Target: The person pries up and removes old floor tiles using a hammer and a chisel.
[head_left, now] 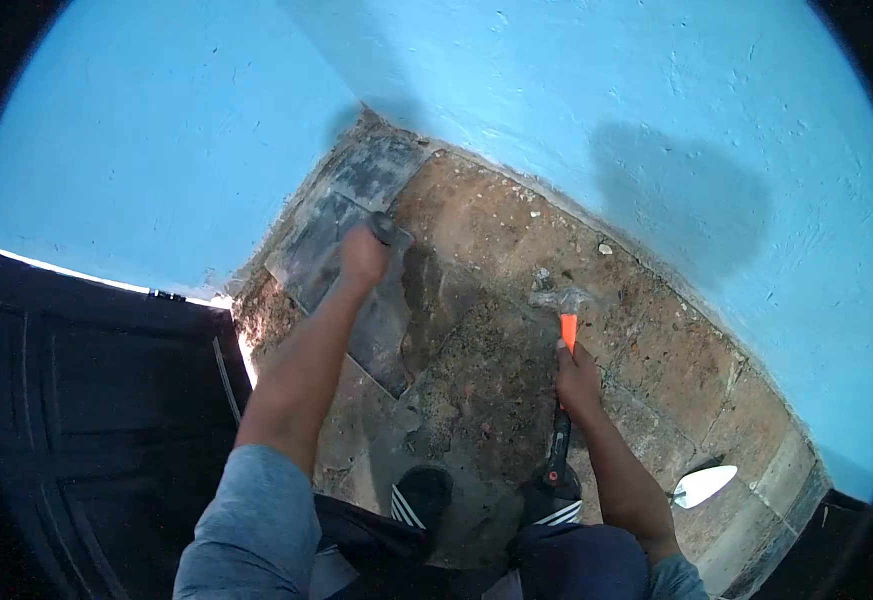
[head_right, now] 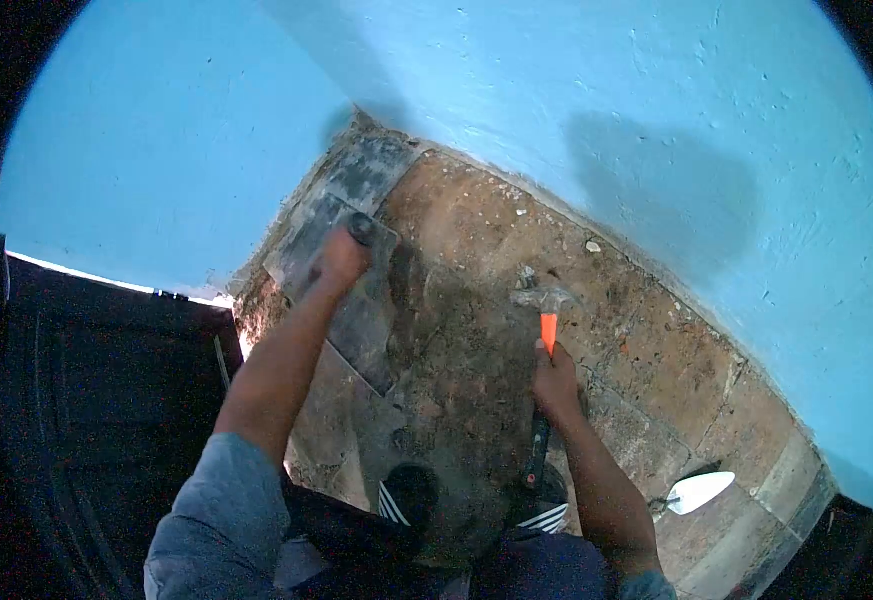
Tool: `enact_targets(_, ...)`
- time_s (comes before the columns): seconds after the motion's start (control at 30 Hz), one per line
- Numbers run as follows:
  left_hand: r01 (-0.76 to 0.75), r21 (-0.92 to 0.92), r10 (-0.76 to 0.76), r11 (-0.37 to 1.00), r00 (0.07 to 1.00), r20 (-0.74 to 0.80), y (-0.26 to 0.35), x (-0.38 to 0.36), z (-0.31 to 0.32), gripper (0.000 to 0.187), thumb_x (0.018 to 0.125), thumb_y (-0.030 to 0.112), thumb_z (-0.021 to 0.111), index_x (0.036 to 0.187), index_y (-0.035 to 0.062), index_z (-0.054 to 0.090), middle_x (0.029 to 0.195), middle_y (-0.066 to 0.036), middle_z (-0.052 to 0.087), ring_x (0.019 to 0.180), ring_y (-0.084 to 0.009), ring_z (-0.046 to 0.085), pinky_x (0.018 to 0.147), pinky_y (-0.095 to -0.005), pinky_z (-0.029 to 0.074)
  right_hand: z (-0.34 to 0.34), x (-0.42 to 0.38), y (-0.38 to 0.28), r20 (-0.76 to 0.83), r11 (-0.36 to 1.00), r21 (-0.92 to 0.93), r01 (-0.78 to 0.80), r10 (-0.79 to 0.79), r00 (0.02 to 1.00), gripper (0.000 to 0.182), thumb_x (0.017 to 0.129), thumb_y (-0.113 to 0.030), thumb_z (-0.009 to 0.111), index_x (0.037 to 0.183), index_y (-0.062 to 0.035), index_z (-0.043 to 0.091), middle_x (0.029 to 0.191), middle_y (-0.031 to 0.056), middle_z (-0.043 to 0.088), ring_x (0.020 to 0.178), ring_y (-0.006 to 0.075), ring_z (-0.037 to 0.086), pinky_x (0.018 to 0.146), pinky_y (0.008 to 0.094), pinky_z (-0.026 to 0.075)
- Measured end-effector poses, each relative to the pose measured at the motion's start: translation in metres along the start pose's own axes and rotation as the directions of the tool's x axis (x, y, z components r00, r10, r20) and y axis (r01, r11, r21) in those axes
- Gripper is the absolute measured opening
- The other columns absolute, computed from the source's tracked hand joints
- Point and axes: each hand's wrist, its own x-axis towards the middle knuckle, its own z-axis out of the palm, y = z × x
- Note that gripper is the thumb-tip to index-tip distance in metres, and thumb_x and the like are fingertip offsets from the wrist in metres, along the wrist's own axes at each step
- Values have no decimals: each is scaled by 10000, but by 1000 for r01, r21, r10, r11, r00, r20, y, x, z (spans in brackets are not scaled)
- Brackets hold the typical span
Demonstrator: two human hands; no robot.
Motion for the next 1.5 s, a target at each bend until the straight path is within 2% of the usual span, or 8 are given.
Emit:
enact_targets(0.23, 122, -62, -128, 991, 987, -93, 18, -31, -20, 361, 774, 303, 738, 857, -46, 696, 901, -270, 695, 902, -430, 682, 767, -517, 540, -4, -13, -38, 11, 995, 98, -21, 20, 1000, 333, 1052, -351, 502, 900, -55, 529, 682, 6, 488, 596, 128, 477, 571, 314, 397)
enact_targets(0.3, -75, -83, 68, 994, 994, -91, 23, -39, 33, 311, 777, 283, 716, 867, -14, 709, 887, -258, 698, 891, -420, 685, 779, -508, 545, -4, -7, -26, 14, 995, 103, -17, 16, 1000, 347, 1051, -347, 505, 967, -15, 561, 725, 40, 536, 653, 160, 515, 629, 353, 428)
enact_targets(0.37, -37, -79, 53, 996, 975, 215, 88, -67, 13, 275, 770, 228, 710, 958, 28, 711, 929, -244, 703, 905, -418, 681, 816, -502, 544, -9, -3, -15, 11, 993, 113, -22, 21, 1000, 363, 1050, -352, 507, 1018, 2, 581, 745, 56, 558, 658, 170, 537, 634, 365, 441)
enact_targets(0.5, -135, -340, 213, 931, 955, 205, 130, -105, 59, 224, 780, 181, 689, 959, 46, 690, 959, -228, 702, 938, -422, 669, 851, -501, 535, -21, -18, -28, 32, 978, 172, -119, 116, 993, 386, 1050, -382, 510, 1109, -9, 587, 747, 52, 560, 565, 149, 536, 542, 340, 428)
enact_targets(0.83, -227, -413, 328, 882, 925, 194, 109, -122, 69, 322, 743, 198, 764, 1005, 48, 653, 988, -225, 691, 949, -436, 650, 852, -529, 519, -33, -35, -13, -39, 955, 257, -151, 166, 985, 418, 1047, -408, 515, 1224, -30, 542, 632, 17, 485, 494, 137, 511, 440, 304, 407)
enact_targets(1.03, -227, -433, 350, 872, 908, 230, 100, -122, 71, 369, 701, 172, 778, 1037, 70, 666, 1018, -201, 695, 986, -423, 644, 873, -509, 517, -33, -46, -33, -63, 957, 232, -175, 194, 979, 313, 1060, -381, 497, 1080, -71, 536, 644, 4, 480, 487, 124, 492, 428, 297, 385)
enact_targets(1.43, -277, -460, 382, 844, 911, 153, 98, -128, 58, 347, 708, 135, 757, 1036, 60, 673, 1007, -203, 699, 976, -419, 652, 869, -502, 519, -22, -64, -78, -626, 725, 390, 568, -244, 741, 313, 1076, -374, 435, 935, -105, 511, 680, 6, 474, 527, 104, 477, 483, 270, 410)
enact_targets(1.5, -249, -486, 354, 838, 925, 136, 102, -130, 51, 333, 716, 145, 753, 1029, 61, 677, 1016, -204, 702, 980, -417, 656, 866, -497, 521, 29, -54, -16, -402, 870, -52, 490, -468, 788, 326, 1072, -358, 450, 954, -63, 527, 670, 22, 488, 559, 136, 502, 516, 313, 419)
